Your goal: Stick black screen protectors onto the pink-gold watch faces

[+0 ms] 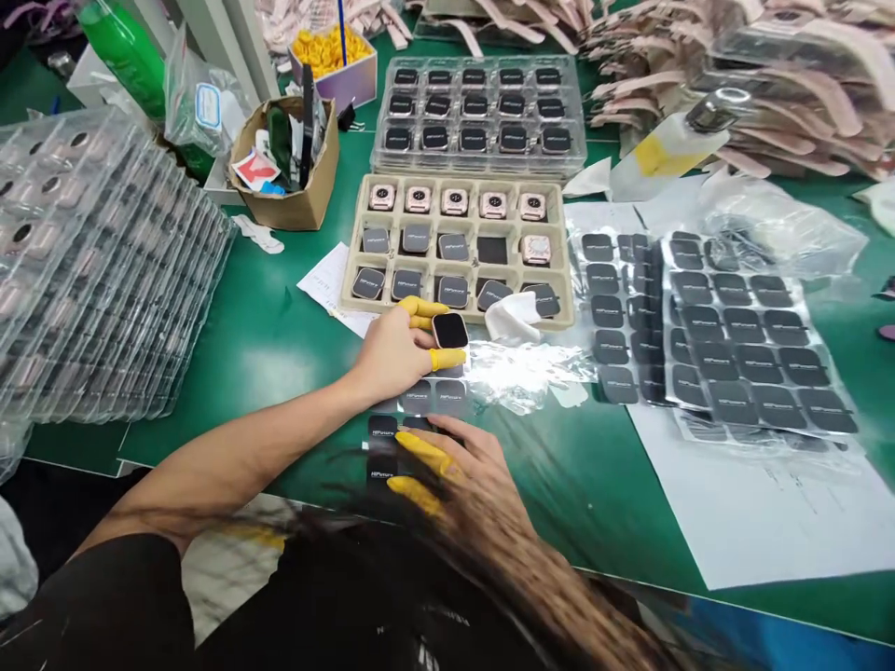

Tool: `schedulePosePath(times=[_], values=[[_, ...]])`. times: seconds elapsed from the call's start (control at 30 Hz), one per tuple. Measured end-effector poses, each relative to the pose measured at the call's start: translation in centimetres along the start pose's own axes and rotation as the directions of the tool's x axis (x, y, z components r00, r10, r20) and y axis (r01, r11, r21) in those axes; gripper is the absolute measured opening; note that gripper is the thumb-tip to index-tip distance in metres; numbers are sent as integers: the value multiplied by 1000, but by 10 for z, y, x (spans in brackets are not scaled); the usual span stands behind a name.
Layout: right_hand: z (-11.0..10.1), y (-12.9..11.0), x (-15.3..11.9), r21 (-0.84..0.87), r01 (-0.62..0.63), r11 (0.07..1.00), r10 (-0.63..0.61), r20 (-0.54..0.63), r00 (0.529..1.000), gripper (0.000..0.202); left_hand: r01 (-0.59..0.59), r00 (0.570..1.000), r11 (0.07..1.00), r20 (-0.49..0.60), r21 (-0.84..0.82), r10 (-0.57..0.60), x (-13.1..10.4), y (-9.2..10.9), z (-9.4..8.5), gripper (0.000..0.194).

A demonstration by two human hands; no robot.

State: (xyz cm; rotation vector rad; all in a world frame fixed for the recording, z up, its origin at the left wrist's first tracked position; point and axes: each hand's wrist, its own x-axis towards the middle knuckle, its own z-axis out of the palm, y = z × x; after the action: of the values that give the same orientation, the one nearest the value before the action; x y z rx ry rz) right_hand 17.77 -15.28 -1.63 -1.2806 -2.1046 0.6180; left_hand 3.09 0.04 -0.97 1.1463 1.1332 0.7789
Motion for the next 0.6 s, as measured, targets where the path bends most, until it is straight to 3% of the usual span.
schedulePosePath(times=[0.1,0.47,0.6], values=[[13,-1,0,-27,-26,999,25,-33,999,81,-13,1000,1000,12,27,13,-1,-3,-1,57],[6,5,17,-57,81,995,-87,-107,990,76,-28,998,997,50,67,25,-1,-5,-3,60],[9,3,17,-43,77,996,-85,-225,971,76,-7,999,996,34,86,4,-3,-2,-4,60]])
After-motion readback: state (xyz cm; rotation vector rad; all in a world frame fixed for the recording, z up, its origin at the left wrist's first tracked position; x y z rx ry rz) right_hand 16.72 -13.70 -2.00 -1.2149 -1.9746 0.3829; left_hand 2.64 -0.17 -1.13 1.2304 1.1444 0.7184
